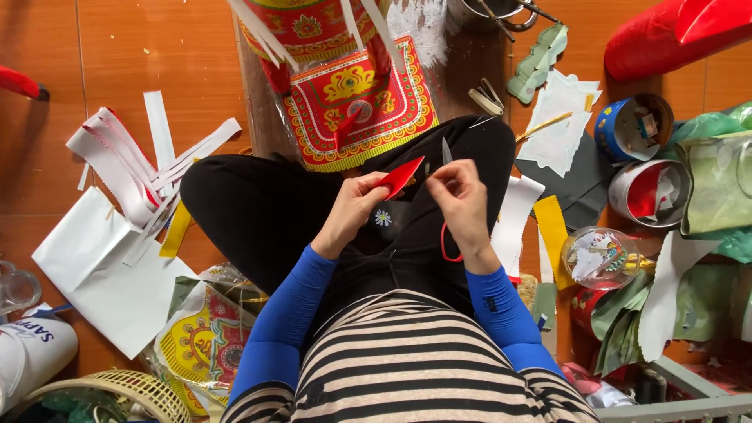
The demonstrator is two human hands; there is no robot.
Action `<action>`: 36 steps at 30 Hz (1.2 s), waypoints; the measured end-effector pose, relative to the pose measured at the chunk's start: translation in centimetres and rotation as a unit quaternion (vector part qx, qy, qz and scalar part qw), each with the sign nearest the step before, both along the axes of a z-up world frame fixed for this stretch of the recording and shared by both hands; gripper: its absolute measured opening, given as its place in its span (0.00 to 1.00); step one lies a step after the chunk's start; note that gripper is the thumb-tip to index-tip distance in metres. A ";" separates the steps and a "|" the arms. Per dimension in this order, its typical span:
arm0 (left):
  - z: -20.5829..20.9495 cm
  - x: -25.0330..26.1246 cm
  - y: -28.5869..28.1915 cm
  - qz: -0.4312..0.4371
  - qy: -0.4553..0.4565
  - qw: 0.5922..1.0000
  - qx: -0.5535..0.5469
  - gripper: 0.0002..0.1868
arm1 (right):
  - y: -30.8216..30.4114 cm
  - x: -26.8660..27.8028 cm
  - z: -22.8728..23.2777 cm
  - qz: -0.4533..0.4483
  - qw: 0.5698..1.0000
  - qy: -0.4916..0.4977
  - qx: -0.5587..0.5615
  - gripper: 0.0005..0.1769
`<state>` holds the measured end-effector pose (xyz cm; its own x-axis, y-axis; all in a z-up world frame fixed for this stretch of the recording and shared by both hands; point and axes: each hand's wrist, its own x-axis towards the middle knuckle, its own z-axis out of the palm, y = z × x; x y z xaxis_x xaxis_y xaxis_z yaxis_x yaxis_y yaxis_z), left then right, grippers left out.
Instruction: Assembling and decorating a traditional paper-mache horse using paper, glue, and scissors
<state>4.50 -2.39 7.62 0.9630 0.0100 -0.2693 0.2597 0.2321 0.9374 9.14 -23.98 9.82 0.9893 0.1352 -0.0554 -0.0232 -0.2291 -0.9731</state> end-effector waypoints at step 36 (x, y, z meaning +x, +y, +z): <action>-1.4 -1.1 0.4 -0.021 -0.178 0.907 0.380 0.13 | 1.5 1.0 2.9 0.247 0.951 0.076 -0.169 0.04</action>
<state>3.38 -1.94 6.21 0.9914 0.0233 0.1287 -0.0980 -0.5192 0.8490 10.14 -22.52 12.68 0.7873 0.5301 -0.3149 0.0338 -0.5471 -0.8364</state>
